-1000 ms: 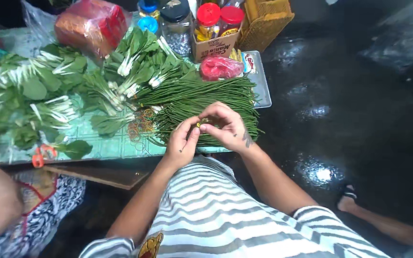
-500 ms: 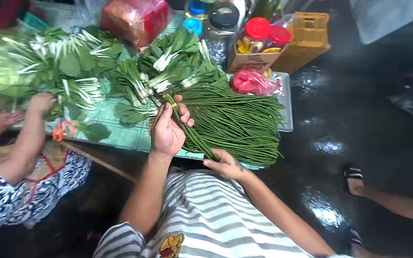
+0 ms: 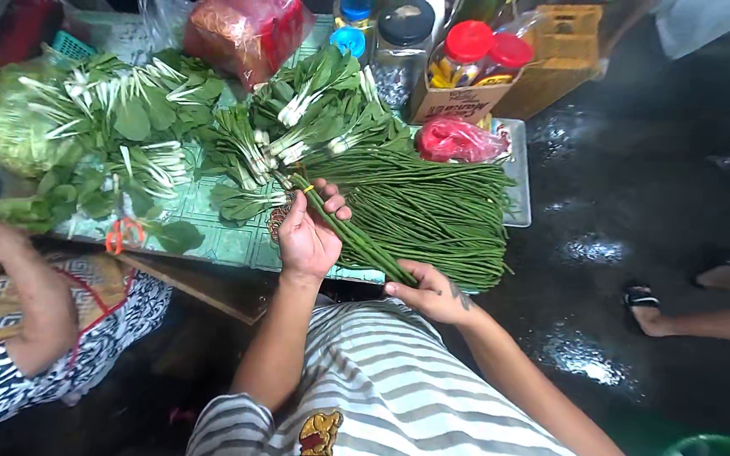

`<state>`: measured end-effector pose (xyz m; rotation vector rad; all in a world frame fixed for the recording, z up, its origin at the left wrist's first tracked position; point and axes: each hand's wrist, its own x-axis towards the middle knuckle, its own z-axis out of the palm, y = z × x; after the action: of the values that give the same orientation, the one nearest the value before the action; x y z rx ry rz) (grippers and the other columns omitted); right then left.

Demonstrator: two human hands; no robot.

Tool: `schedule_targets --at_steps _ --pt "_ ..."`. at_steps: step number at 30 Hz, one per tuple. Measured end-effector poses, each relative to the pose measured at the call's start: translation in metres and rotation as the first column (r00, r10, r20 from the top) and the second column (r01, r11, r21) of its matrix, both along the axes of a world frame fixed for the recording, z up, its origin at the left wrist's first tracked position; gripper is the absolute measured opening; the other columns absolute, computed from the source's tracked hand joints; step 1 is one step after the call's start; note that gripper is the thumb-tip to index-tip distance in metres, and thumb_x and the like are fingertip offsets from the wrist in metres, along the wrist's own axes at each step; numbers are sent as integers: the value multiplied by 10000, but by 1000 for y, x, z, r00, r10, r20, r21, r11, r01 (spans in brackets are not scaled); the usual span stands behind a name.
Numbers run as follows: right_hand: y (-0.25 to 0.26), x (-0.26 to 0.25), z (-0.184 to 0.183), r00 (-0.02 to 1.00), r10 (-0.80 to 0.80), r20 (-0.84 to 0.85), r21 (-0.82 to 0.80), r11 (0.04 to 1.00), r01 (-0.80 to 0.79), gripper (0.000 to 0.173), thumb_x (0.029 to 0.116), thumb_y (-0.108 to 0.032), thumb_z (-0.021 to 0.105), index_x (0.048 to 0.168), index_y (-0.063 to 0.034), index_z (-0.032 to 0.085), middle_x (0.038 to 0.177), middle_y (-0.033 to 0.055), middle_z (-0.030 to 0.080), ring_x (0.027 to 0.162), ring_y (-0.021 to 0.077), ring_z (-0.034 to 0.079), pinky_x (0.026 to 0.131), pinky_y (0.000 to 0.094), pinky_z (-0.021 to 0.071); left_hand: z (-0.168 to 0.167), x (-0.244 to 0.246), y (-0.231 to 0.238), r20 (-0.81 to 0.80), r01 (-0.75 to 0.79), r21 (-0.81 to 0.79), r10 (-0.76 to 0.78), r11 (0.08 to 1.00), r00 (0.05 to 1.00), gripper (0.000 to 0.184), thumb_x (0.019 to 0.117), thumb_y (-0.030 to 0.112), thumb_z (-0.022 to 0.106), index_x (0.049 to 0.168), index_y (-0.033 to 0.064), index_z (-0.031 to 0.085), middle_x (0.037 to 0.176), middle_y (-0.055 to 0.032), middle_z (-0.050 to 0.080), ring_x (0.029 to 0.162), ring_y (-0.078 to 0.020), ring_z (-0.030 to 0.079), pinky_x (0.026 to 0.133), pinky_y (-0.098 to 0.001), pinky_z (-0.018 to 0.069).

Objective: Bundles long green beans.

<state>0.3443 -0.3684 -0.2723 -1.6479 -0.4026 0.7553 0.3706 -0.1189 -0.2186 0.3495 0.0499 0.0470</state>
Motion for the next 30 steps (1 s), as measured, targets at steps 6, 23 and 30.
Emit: schedule_targets --at_steps 6,23,30 --pt "1 -3 -5 1000 28 -1 22 999 -28 248 977 -357 692 999 -112 663 725 -29 602 560 62 537 511 253 467 1 -5 -2 19 23 140 -26 990 999 396 1108 431 323 1202 186 619 1083 -47 669 984 -220 688 877 -452 591" --pt "2 -5 -15 993 65 101 35 997 -68 385 968 -388 690 1187 -74 647 979 22 684 873 77 644 792 287 554 10 -11 -11 164 146 126 -165 981 973 342 1070 463 374 1153 184 554 736 -8 517 566 -135 517 519 -268 460" --pt "3 -8 -17 991 84 108 53 994 -90 388 945 -361 727 1195 -77 643 960 7 677 836 62 634 761 267 550 10 -11 -14 181 119 153 -146 981 973 401 1056 475 376 1212 173 590 815 -26 568 649 -161 562 605 -319 510"
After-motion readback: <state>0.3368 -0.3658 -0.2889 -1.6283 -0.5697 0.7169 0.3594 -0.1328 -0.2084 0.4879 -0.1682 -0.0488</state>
